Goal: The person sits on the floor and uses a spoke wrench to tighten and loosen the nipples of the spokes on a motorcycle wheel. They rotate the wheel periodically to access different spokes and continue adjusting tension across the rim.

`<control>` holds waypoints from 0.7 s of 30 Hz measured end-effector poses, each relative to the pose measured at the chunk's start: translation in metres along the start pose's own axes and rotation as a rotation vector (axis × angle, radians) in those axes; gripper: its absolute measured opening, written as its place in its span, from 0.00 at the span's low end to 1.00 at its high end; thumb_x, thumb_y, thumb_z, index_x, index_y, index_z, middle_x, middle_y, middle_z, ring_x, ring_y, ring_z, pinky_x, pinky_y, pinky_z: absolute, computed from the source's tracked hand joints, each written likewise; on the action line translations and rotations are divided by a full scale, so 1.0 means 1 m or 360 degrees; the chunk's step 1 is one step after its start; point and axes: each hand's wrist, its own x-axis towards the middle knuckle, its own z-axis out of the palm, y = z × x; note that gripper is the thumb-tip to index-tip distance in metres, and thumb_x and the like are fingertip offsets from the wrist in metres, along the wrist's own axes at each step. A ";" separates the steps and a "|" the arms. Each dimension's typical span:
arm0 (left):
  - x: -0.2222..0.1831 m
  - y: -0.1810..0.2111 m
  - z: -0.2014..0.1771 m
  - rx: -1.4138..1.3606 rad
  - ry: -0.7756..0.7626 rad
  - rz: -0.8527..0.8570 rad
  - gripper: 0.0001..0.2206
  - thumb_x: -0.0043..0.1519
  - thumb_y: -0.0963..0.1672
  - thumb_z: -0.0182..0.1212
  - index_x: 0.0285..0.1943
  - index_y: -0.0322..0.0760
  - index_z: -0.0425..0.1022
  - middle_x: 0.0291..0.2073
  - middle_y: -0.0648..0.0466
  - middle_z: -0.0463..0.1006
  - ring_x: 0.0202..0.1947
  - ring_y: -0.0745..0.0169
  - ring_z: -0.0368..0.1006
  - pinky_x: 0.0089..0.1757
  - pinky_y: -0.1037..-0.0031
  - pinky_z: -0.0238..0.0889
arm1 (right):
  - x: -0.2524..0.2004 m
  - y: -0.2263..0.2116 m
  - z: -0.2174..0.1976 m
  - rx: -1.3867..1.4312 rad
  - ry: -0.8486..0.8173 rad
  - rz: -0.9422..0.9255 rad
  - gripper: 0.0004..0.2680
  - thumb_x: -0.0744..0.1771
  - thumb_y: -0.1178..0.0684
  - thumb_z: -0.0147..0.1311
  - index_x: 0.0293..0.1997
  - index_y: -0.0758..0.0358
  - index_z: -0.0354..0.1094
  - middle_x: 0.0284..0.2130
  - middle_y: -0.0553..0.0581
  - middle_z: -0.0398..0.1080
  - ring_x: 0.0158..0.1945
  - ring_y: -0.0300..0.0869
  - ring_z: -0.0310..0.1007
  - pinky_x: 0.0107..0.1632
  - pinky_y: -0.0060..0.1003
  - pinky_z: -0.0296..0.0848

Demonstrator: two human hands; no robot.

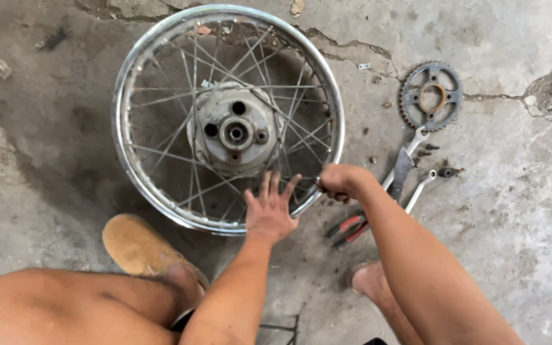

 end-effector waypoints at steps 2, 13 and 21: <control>0.002 -0.001 -0.001 0.0001 -0.0008 -0.0009 0.41 0.58 0.59 0.57 0.80 0.70 0.39 0.75 0.50 0.50 0.78 0.49 0.41 0.58 0.34 0.49 | 0.013 0.011 0.002 0.0069 0.0052 -0.0057 0.10 0.65 0.60 0.45 0.28 0.78 0.72 0.13 0.69 0.62 0.10 0.50 0.60 0.17 0.49 0.63; 0.001 -0.002 0.003 0.0065 -0.0023 -0.0025 0.42 0.59 0.61 0.55 0.80 0.70 0.34 0.75 0.50 0.48 0.77 0.50 0.38 0.59 0.35 0.48 | -0.042 0.018 0.065 0.0117 0.0578 -0.0093 0.20 0.69 0.42 0.43 0.39 0.73 0.77 0.35 0.76 0.77 0.47 0.65 0.78 0.49 0.59 0.74; 0.002 0.003 -0.008 0.0044 -0.0103 -0.0016 0.42 0.59 0.60 0.56 0.80 0.70 0.33 0.75 0.51 0.48 0.78 0.50 0.37 0.60 0.36 0.46 | 0.002 0.043 0.075 0.0085 0.0885 -0.0195 0.19 0.69 0.46 0.42 0.37 0.75 0.78 0.34 0.76 0.77 0.48 0.66 0.78 0.48 0.58 0.76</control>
